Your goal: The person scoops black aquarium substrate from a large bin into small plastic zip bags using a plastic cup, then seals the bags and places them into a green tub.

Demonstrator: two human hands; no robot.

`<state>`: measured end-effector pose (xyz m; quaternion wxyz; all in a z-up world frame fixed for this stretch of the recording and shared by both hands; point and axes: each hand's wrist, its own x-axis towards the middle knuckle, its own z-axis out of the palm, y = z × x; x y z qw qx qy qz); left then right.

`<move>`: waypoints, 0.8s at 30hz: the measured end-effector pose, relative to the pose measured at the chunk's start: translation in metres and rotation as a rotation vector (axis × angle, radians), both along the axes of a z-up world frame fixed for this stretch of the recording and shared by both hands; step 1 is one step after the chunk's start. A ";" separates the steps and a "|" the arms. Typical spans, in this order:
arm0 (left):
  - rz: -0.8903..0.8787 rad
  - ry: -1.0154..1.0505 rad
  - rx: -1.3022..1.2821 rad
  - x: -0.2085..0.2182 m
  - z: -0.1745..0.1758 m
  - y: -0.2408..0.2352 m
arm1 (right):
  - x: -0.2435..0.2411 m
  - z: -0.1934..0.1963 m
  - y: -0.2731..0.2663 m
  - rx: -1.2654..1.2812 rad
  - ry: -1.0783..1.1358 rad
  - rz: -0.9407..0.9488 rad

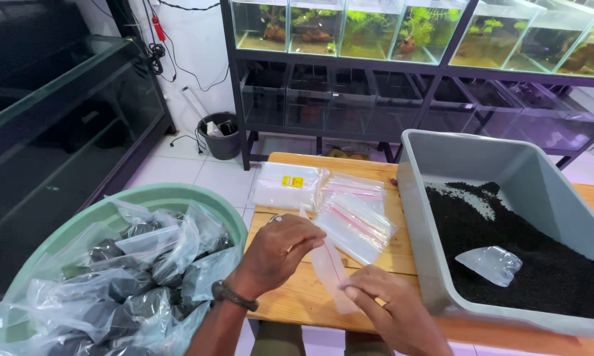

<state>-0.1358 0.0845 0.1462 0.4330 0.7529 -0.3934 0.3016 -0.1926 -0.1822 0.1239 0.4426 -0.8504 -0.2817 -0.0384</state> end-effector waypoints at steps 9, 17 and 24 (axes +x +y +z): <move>0.505 0.374 -0.406 -0.072 -0.052 -0.051 | -0.011 -0.055 0.032 0.332 -0.019 -0.399; 0.288 0.988 -0.853 -0.089 -0.112 -0.078 | -0.023 -0.075 0.056 0.363 -0.080 -0.378; 0.248 0.773 -0.766 -0.093 -0.100 -0.072 | -0.022 -0.092 0.053 0.390 0.108 -0.433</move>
